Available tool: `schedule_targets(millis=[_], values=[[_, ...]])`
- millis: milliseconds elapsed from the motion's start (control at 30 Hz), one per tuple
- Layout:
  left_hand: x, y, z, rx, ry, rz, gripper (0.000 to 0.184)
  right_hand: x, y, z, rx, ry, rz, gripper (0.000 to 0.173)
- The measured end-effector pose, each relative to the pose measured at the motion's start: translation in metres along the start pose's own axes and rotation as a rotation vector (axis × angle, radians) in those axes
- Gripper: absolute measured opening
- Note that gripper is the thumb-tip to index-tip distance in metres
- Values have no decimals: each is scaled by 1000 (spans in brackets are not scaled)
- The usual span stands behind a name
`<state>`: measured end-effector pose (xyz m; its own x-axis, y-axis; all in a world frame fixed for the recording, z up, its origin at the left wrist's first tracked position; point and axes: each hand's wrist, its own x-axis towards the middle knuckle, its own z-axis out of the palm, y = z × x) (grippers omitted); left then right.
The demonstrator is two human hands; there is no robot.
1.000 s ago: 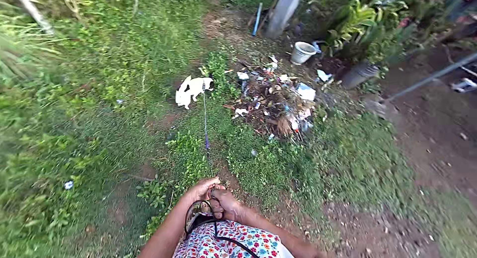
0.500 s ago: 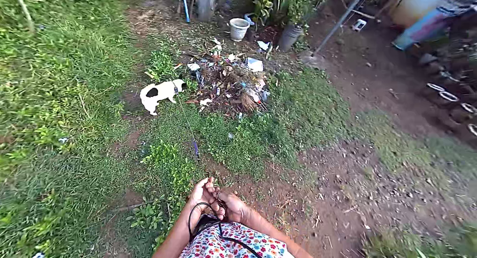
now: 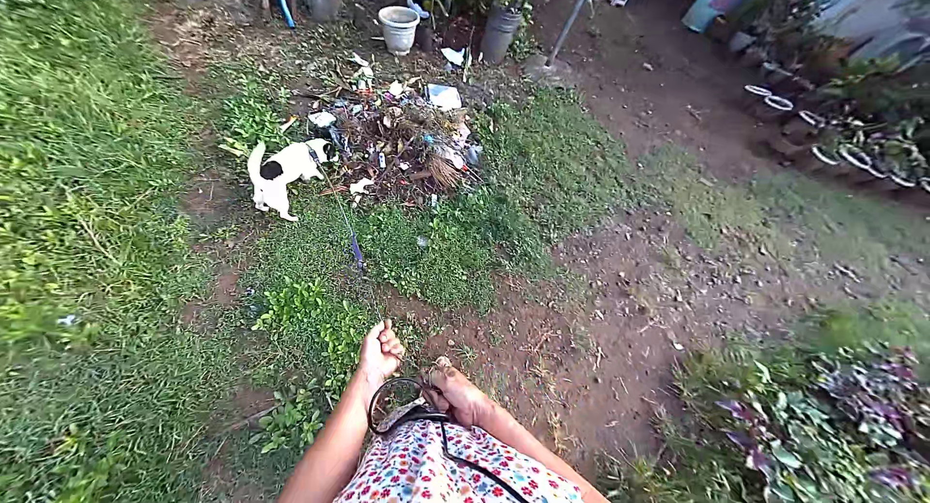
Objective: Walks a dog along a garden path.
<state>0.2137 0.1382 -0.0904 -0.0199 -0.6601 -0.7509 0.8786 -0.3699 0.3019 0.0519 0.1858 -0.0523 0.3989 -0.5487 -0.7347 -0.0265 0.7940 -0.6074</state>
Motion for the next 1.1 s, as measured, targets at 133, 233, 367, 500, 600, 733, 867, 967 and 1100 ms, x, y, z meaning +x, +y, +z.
schedule_targets(millis=[133, 233, 367, 500, 600, 733, 867, 967, 1100], values=[[22, -7, 33, 53, 12, 22, 42, 0, -15, -31, -13, 58, -66, 31], [43, -22, 58, -13, 3, 34, 44, 4, -31, -67, 34, 77, -94, 31], [77, -19, 111, -11, -23, 71, 44, 8, -65, -103, 17, 108, -165, 30], [120, -21, 144, 3, 8, 116, 44, 19, -98, -143, -334, 110, -202, 28], [133, -29, 156, -6, 25, 108, 44, 25, -117, -169, -487, 80, -185, 26], [139, -40, 157, -16, 79, 77, 44, 34, -118, -187, -203, 69, -158, 27], [155, -46, 168, -7, 96, 2, 44, 35, -134, -195, -127, 118, -181, 30], [168, -57, 180, 42, 92, -81, 41, 31, -141, -203, -20, 238, -180, 32], [190, -63, 215, 121, 79, -202, 34, 30, -148, -212, 131, 354, -245, 35]])
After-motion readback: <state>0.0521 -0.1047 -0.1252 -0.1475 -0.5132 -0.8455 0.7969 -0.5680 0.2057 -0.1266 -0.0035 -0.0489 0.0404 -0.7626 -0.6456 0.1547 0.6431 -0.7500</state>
